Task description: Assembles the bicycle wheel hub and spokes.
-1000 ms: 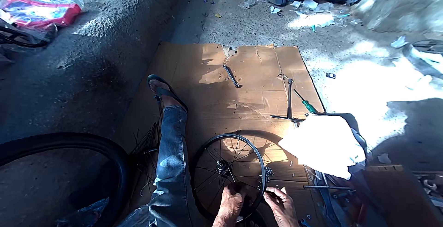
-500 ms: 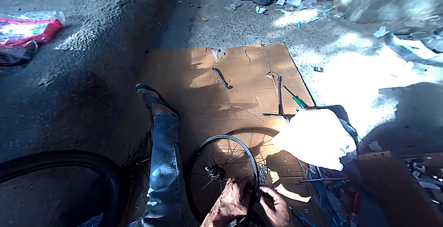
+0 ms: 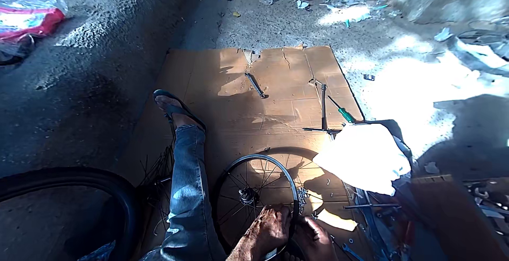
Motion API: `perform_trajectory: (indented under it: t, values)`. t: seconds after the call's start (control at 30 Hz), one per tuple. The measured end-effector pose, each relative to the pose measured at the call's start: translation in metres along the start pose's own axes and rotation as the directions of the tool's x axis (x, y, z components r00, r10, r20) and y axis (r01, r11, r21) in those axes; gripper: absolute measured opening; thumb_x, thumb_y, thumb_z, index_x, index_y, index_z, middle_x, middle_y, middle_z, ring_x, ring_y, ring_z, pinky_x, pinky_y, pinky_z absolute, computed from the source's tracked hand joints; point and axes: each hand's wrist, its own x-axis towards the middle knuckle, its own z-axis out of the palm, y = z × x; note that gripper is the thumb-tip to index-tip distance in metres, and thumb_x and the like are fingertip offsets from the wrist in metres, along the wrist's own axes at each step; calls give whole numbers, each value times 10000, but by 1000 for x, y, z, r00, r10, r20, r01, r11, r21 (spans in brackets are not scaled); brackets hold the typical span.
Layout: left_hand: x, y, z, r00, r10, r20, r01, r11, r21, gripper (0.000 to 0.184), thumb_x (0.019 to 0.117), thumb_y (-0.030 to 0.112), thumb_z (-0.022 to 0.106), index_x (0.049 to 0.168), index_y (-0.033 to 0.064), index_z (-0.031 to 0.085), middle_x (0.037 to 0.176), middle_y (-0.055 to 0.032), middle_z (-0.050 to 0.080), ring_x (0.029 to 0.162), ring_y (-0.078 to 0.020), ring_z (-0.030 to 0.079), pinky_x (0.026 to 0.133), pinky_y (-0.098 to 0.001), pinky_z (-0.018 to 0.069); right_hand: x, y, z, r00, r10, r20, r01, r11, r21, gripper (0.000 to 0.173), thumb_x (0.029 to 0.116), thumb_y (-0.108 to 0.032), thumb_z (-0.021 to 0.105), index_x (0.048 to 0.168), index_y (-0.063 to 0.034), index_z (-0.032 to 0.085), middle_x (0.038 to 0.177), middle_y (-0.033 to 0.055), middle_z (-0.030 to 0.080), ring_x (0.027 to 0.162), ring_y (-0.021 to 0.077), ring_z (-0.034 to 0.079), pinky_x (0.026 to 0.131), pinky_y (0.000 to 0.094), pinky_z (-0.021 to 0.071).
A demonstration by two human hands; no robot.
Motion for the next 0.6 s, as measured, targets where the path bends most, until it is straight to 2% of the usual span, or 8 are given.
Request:
perform_trajectory:
  t: [0.07,0.13,0.27,0.33,0.47,0.53,0.6]
  values:
    - [1,-4,-4,1000,18,0,-18,994,-104,299,985,255,535,1190,65,640,1130,-136,680,1067,-266,667,971,-473,531,1,4,-1,999,-43,16,44,997,-68,155,928,-60,691,1074,-39,738,1034,49,743,921,113,722,830,291,631]
    - [1,-3,-8,999,6,40,0,988,-155,297,958,203,593,1212,59,641,1170,-144,677,1092,-267,665,981,-481,533,2,4,-2,996,-80,25,83,985,-152,149,949,-88,668,1069,-56,749,1037,32,740,952,90,706,863,269,608]
    - [4,-9,-8,998,55,15,-51,978,-202,248,1004,197,559,1131,32,692,1129,-157,681,1060,-272,668,966,-465,532,4,4,-6,995,-78,68,91,972,-216,153,971,-142,660,1073,-77,753,1059,24,738,992,82,696,896,265,591]
    - [4,-8,-8,998,51,47,-44,988,-149,258,1029,208,529,1120,33,696,1142,-159,667,1073,-283,658,982,-467,526,4,4,-7,995,-53,87,67,985,-157,160,955,-114,690,1095,-55,742,1079,40,736,998,97,709,905,278,611]
    - [6,-2,-3,997,14,78,-14,1000,5,316,1057,244,445,1107,30,672,1171,-169,642,1110,-317,639,1004,-495,505,3,7,-4,997,-50,57,54,995,-84,159,905,-34,703,1061,-40,731,1038,51,736,946,119,723,851,294,636]
    - [5,-2,-1,998,5,61,-7,1000,23,360,1072,280,404,1111,30,660,1186,-170,637,1125,-318,636,1008,-500,500,5,7,-3,995,-82,52,88,988,-126,135,913,-54,693,1039,-45,740,1027,45,732,944,103,715,841,275,630]
    - [4,-4,0,1000,11,20,-10,999,-40,323,1038,275,462,1148,43,657,1177,-153,653,1102,-294,651,987,-491,516,6,6,-4,990,-119,71,132,967,-219,121,957,-129,673,1032,-75,751,1035,28,728,977,82,698,867,256,610]
